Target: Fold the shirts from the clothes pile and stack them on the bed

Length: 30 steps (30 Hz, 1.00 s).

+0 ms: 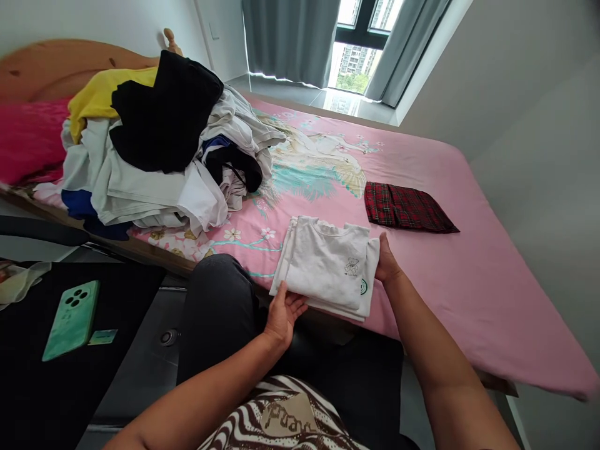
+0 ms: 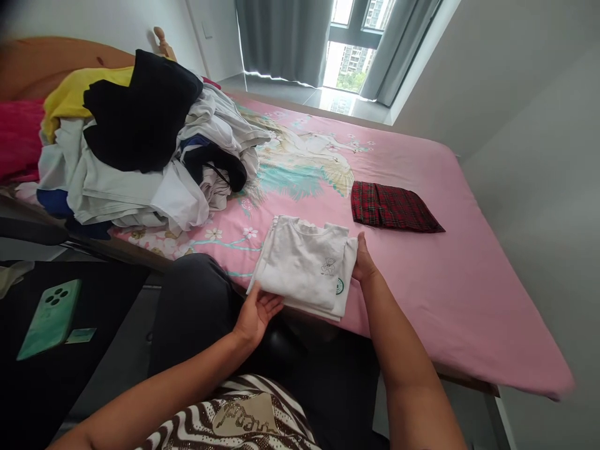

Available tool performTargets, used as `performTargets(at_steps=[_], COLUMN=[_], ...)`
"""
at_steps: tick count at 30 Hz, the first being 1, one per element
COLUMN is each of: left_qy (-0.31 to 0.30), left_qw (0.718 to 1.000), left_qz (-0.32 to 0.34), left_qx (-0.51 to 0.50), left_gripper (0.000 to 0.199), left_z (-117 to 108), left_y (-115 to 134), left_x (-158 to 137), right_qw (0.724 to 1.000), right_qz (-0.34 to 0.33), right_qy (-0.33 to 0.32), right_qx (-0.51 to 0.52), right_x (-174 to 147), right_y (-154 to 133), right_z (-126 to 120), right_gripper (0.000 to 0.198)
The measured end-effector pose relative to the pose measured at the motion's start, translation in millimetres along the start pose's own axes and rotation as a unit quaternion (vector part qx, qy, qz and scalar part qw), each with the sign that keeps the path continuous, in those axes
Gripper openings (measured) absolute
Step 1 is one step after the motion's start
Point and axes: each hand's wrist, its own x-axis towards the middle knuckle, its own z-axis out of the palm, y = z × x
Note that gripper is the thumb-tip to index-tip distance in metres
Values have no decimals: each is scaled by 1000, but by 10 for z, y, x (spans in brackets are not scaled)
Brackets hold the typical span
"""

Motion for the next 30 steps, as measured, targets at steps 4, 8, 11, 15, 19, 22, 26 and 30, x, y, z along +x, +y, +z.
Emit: performTargets(at_steps=[4, 8, 11, 15, 19, 22, 26, 30], left_qy=[11, 7, 9, -4, -13, -21, -15, 3], left_qw=[997, 982, 973, 971, 966, 961, 953, 934], left_qz=[36, 73, 102, 107, 116, 110, 84, 152], left_qx=[73, 176, 209, 216, 233, 252, 291, 324], left_gripper=[31, 27, 27, 25, 27, 28, 29, 34], left_z=[-122, -213, -280, -338, -334, -352, -423, -491], left_y=[216, 296, 271, 263, 307, 308, 261, 213], left_x=[191, 293, 286, 227, 166, 155, 209, 230], right_qw=[980, 980, 985, 991, 992, 993, 994, 996], right_qz=[24, -1, -24, -51, -85, -97, -92, -74], right_qy=[-191, -195, -163, -109, -79, -63, -45, -55], right_qx=[53, 37, 43, 55, 42, 34, 22, 7], right_x=[-115, -190, -227, -279, -322, -321, -306, -407], right_y=[57, 137, 198, 287, 320, 320, 351, 439], right_z=[-81, -78, -61, -81, -108, -81, -47, -138], right_gripper=[53, 37, 38, 37, 34, 31, 27, 25])
